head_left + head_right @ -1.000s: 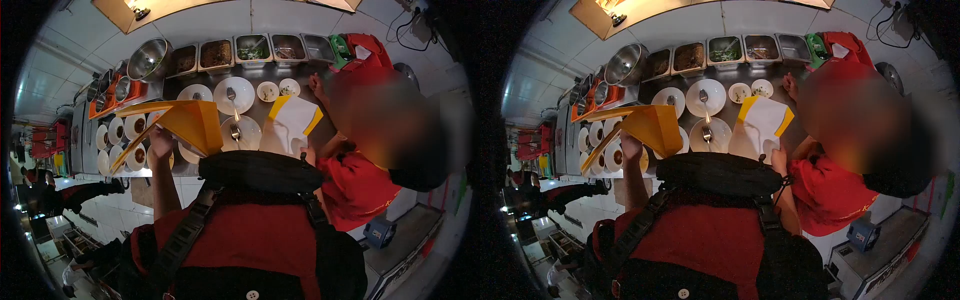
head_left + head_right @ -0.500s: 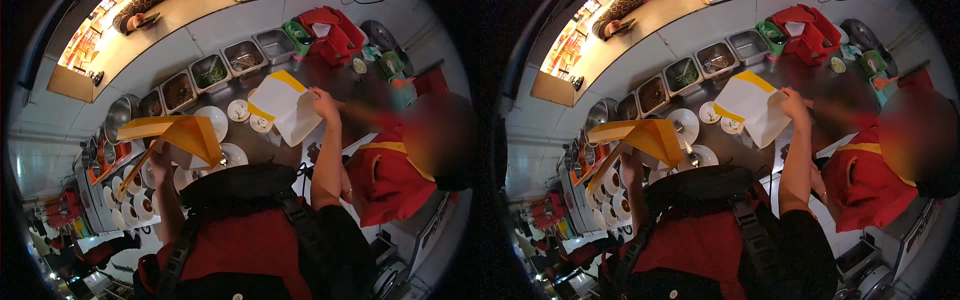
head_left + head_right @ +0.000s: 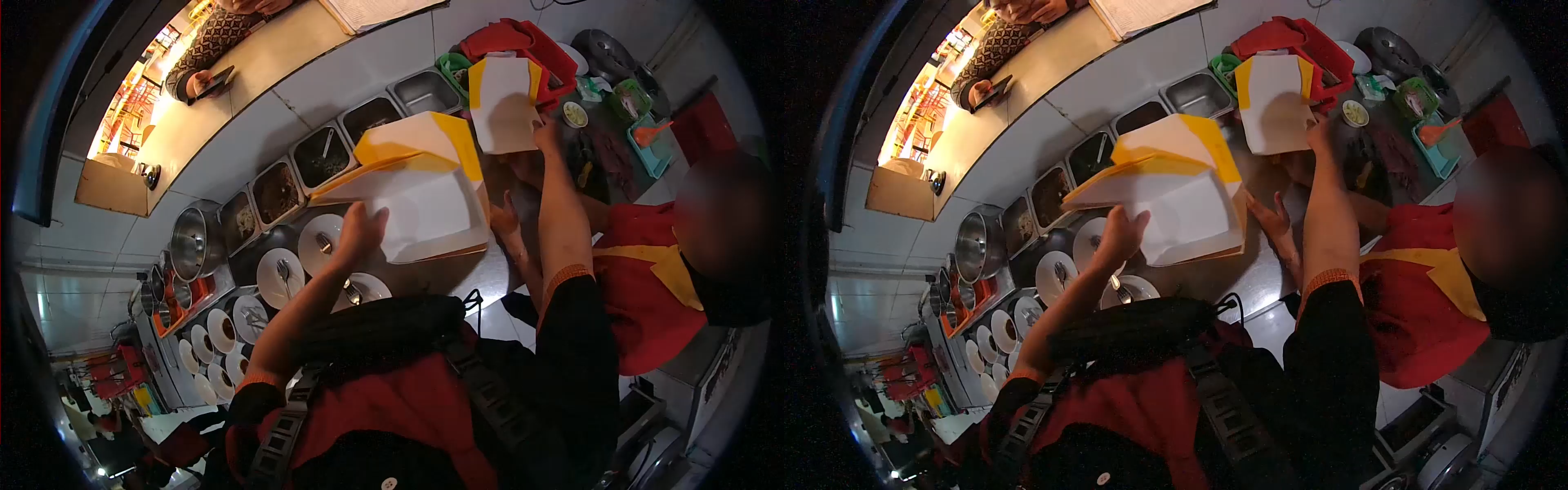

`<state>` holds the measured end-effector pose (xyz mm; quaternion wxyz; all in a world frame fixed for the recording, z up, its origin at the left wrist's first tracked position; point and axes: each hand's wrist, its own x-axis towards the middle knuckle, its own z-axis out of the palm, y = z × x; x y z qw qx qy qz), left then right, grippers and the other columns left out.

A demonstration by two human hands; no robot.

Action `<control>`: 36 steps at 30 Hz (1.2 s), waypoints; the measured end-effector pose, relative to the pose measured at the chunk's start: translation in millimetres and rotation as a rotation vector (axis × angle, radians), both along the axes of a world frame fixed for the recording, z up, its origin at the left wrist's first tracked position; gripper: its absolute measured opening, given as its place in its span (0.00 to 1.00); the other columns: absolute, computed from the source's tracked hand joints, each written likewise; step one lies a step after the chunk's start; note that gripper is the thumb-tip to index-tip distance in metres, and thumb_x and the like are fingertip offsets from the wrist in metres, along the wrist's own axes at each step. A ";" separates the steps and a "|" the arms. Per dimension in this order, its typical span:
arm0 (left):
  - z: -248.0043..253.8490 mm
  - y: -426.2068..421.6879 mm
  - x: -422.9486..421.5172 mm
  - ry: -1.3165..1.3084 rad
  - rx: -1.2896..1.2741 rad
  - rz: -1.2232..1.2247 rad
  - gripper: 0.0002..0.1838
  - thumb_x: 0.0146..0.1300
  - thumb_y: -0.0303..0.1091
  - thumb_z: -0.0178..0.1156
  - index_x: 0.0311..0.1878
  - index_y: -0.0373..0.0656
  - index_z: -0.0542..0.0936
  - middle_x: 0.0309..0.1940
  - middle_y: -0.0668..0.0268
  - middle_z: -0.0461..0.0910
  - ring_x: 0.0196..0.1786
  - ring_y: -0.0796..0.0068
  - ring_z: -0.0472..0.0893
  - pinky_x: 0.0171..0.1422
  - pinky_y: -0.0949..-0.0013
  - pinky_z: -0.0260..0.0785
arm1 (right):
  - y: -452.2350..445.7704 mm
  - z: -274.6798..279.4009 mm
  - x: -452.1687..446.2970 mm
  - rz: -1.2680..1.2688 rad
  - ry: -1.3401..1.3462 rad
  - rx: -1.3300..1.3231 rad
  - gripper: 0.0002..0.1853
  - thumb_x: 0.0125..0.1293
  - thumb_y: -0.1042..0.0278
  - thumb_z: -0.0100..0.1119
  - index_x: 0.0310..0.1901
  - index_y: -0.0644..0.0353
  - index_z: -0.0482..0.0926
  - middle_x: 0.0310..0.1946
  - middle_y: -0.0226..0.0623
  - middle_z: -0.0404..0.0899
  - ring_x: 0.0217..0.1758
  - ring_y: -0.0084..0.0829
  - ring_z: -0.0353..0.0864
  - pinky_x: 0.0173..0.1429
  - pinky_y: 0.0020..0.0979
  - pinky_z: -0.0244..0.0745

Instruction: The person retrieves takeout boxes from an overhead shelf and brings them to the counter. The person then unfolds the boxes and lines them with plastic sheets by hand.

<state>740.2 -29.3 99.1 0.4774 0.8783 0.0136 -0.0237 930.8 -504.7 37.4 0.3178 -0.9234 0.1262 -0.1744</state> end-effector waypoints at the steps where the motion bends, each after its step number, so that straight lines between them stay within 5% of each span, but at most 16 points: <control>1: 24.6 -22.2 -0.3 -0.065 0.047 -0.097 0.15 0.61 0.35 0.61 0.44 0.31 0.80 0.38 0.42 0.82 0.43 0.45 0.82 0.48 0.53 0.73 | 1.7 -0.2 4.8 -0.003 -0.001 0.004 0.18 0.58 0.70 0.61 0.51 0.58 0.82 0.43 0.53 0.83 0.48 0.50 0.83 0.51 0.42 0.76; 4: 24.8 -73.9 24.2 0.062 -0.040 -0.071 0.16 0.62 0.32 0.57 0.51 0.33 0.76 0.42 0.41 0.81 0.47 0.43 0.82 0.52 0.53 0.73 | -0.3 -1.1 19.7 -0.071 -0.071 0.016 0.17 0.58 0.67 0.61 0.50 0.54 0.83 0.42 0.53 0.83 0.47 0.53 0.82 0.50 0.44 0.76; 6: 23.7 -92.8 45.0 0.100 -0.074 -0.057 0.19 0.62 0.30 0.55 0.55 0.33 0.73 0.44 0.41 0.81 0.49 0.43 0.81 0.54 0.53 0.73 | -6.9 -1.7 27.4 -0.012 -0.012 -0.028 0.18 0.60 0.55 0.62 0.48 0.56 0.83 0.43 0.51 0.83 0.49 0.53 0.81 0.53 0.45 0.75; 9: 13.0 -107.7 79.3 0.166 0.086 0.019 0.17 0.62 0.30 0.53 0.53 0.32 0.73 0.46 0.40 0.80 0.51 0.43 0.81 0.56 0.54 0.73 | -14.7 -7.2 37.2 -0.038 0.001 -0.011 0.19 0.60 0.54 0.62 0.50 0.53 0.83 0.44 0.49 0.83 0.49 0.51 0.82 0.53 0.44 0.76; 16: 1.9 -129.2 122.0 0.427 -0.218 0.234 0.17 0.63 0.32 0.52 0.49 0.28 0.73 0.46 0.38 0.79 0.50 0.40 0.80 0.55 0.51 0.72 | -9.6 0.5 41.3 -0.158 0.050 0.061 0.16 0.60 0.56 0.62 0.49 0.49 0.85 0.41 0.48 0.84 0.48 0.51 0.82 0.52 0.44 0.76; 18: -1.4 -125.7 124.5 0.114 0.148 0.159 0.17 0.66 0.35 0.52 0.45 0.26 0.75 0.44 0.37 0.79 0.47 0.37 0.80 0.52 0.48 0.72 | -7.8 1.6 37.4 -0.133 0.052 0.039 0.17 0.60 0.55 0.63 0.48 0.50 0.85 0.41 0.47 0.84 0.48 0.50 0.82 0.54 0.44 0.76; 25: 42.0 -105.3 120.6 -0.159 0.109 0.195 0.17 0.69 0.37 0.49 0.40 0.30 0.79 0.35 0.40 0.81 0.45 0.35 0.79 0.53 0.43 0.69 | 4.3 25.6 19.4 -0.165 0.037 0.055 0.21 0.60 0.52 0.64 0.51 0.54 0.81 0.44 0.45 0.84 0.51 0.47 0.82 0.55 0.42 0.76; 27: 38.3 -89.9 118.7 -0.240 0.122 0.214 0.16 0.70 0.37 0.49 0.38 0.32 0.79 0.31 0.45 0.82 0.38 0.41 0.81 0.46 0.48 0.71 | 3.4 34.2 15.1 -0.267 0.110 0.147 0.25 0.59 0.50 0.65 0.52 0.59 0.79 0.45 0.47 0.84 0.52 0.45 0.82 0.56 0.41 0.75; 29: 48.5 -71.0 99.9 -0.201 -0.009 0.195 0.15 0.70 0.37 0.51 0.38 0.32 0.78 0.24 0.54 0.79 0.28 0.60 0.80 0.37 0.58 0.69 | 40.5 90.4 -47.8 -0.087 0.330 0.250 0.32 0.55 0.46 0.69 0.54 0.63 0.77 0.50 0.48 0.81 0.56 0.44 0.80 0.60 0.41 0.73; 31: 52.7 -48.1 78.0 -0.162 -0.186 0.223 0.15 0.70 0.37 0.53 0.36 0.33 0.78 0.20 0.64 0.76 0.25 0.78 0.72 0.32 0.65 0.63 | 85.7 82.2 -102.0 0.186 0.517 0.372 0.35 0.50 0.43 0.74 0.57 0.55 0.76 0.52 0.49 0.78 0.55 0.50 0.79 0.55 0.43 0.76; 33: 61.6 -22.4 51.3 -0.047 -0.353 0.233 0.15 0.72 0.38 0.52 0.40 0.34 0.79 0.27 0.71 0.79 0.30 0.83 0.73 0.36 0.70 0.66 | 139.1 101.3 -147.2 0.456 0.593 -0.114 0.39 0.46 0.45 0.76 0.61 0.48 0.74 0.53 0.51 0.76 0.59 0.50 0.75 0.55 0.42 0.76; 36: 63.1 13.3 11.8 -0.063 -0.489 0.276 0.16 0.73 0.38 0.51 0.48 0.33 0.78 0.37 0.67 0.81 0.39 0.79 0.77 0.45 0.72 0.70 | 170.2 40.6 -169.5 0.505 0.645 -0.330 0.34 0.51 0.55 0.72 0.63 0.38 0.75 0.57 0.44 0.74 0.65 0.49 0.69 0.66 0.45 0.69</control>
